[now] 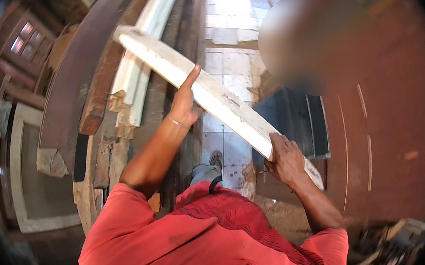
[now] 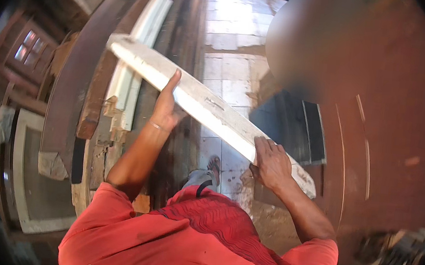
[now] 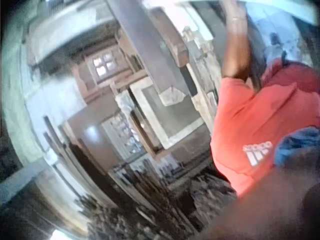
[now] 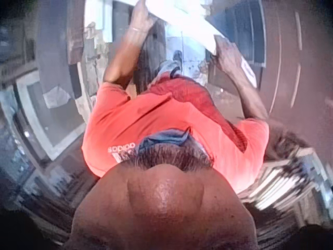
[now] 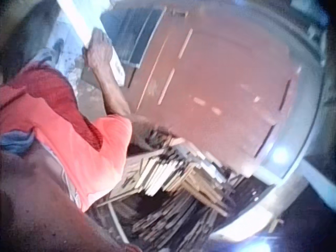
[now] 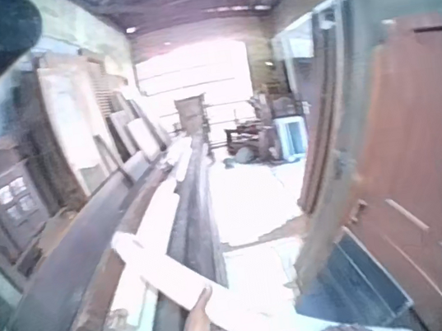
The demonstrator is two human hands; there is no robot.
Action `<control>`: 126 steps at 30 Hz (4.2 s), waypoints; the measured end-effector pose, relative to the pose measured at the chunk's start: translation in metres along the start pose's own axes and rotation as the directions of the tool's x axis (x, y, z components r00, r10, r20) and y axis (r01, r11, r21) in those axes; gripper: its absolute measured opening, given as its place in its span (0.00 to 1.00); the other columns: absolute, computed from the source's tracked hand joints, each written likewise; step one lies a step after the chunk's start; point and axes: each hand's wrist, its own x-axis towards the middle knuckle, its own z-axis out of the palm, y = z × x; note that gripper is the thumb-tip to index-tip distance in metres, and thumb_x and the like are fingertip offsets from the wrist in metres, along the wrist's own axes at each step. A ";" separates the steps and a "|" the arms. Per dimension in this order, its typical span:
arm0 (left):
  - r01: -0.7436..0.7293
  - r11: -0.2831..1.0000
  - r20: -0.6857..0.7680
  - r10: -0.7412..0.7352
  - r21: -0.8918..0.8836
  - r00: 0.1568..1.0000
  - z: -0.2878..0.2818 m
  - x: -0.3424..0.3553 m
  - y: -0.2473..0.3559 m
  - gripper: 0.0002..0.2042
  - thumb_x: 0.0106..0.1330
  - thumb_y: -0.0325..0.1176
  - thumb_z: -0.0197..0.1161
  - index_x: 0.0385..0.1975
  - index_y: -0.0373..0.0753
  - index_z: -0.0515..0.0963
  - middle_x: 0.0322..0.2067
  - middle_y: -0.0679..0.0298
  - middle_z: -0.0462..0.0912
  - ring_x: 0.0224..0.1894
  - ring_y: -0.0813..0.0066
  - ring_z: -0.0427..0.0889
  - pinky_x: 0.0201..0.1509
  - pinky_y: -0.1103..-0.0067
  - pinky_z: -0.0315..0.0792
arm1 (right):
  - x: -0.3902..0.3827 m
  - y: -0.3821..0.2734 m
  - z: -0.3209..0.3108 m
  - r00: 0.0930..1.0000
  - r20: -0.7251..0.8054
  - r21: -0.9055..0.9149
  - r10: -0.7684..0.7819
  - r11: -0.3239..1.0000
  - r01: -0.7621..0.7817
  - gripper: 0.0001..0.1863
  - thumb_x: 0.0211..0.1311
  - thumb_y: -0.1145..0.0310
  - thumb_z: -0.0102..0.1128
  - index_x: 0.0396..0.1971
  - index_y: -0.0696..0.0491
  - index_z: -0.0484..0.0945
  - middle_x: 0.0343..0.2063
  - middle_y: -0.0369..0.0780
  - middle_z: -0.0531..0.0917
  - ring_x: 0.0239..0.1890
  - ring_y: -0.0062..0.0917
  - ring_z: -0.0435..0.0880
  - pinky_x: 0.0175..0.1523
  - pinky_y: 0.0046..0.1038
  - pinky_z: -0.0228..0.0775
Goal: The person marks a wooden board with a marker and square, saws into the wood, and then uses a hammer and chisel to carve out a section. They also use pliers to remove material from the wood.
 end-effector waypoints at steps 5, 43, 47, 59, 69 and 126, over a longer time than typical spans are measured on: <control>0.128 0.991 0.154 -0.132 0.033 0.979 0.024 -0.106 -0.152 0.28 0.63 0.38 0.68 0.62 0.37 0.70 0.60 0.57 0.77 0.64 0.57 0.74 0.68 0.59 0.69 | -0.222 -0.017 -0.007 0.959 -0.200 -0.192 0.200 0.952 -0.239 0.30 0.58 0.70 0.60 0.62 0.61 0.71 0.59 0.53 0.78 0.61 0.44 0.77 0.61 0.41 0.68; 0.693 0.102 0.126 -0.992 0.714 0.016 0.128 -0.476 -0.685 0.15 0.64 0.34 0.69 0.49 0.44 0.78 0.52 0.66 0.83 0.62 0.64 0.78 0.73 0.64 0.68 | -0.904 -0.145 0.145 -0.819 0.391 0.843 0.420 0.193 0.501 0.18 0.67 0.56 0.68 0.50 0.52 0.81 0.38 0.34 0.85 0.36 0.21 0.82 0.38 0.25 0.75; 0.697 0.052 0.135 -0.989 0.715 -0.065 0.128 -0.453 -0.697 0.18 0.64 0.35 0.70 0.52 0.45 0.75 0.59 0.64 0.77 0.68 0.60 0.71 0.75 0.62 0.64 | -0.891 -0.139 0.151 -0.842 0.391 0.830 0.373 0.253 0.497 0.17 0.67 0.56 0.67 0.48 0.51 0.81 0.37 0.34 0.84 0.35 0.20 0.82 0.37 0.25 0.75; 0.717 -0.056 0.139 -0.968 0.695 -0.210 0.114 -0.433 -0.737 0.17 0.64 0.33 0.69 0.51 0.41 0.76 0.59 0.57 0.78 0.67 0.60 0.74 0.75 0.62 0.65 | -0.899 -0.140 0.170 -0.896 0.300 0.863 0.328 0.306 0.401 0.18 0.68 0.54 0.65 0.50 0.49 0.82 0.34 0.34 0.84 0.36 0.24 0.80 0.44 0.32 0.74; 0.713 0.138 0.222 -0.975 0.688 -0.025 0.091 -0.461 -0.734 0.16 0.62 0.39 0.70 0.49 0.44 0.79 0.53 0.64 0.82 0.61 0.62 0.77 0.69 0.65 0.69 | -0.937 -0.180 0.163 -0.686 0.332 0.896 0.647 0.011 0.444 0.25 0.70 0.51 0.64 0.57 0.52 0.78 0.41 0.36 0.84 0.44 0.24 0.82 0.44 0.29 0.75; -0.906 0.365 0.867 -0.354 -0.217 -0.350 0.193 -0.434 -0.745 0.33 0.60 0.58 0.70 0.62 0.45 0.77 0.59 0.54 0.74 0.68 0.54 0.66 0.72 0.53 0.51 | -0.787 -0.150 0.026 -0.372 0.503 0.808 0.780 -0.577 -0.118 0.23 0.60 0.68 0.63 0.58 0.53 0.80 0.36 0.34 0.82 0.36 0.21 0.78 0.41 0.29 0.72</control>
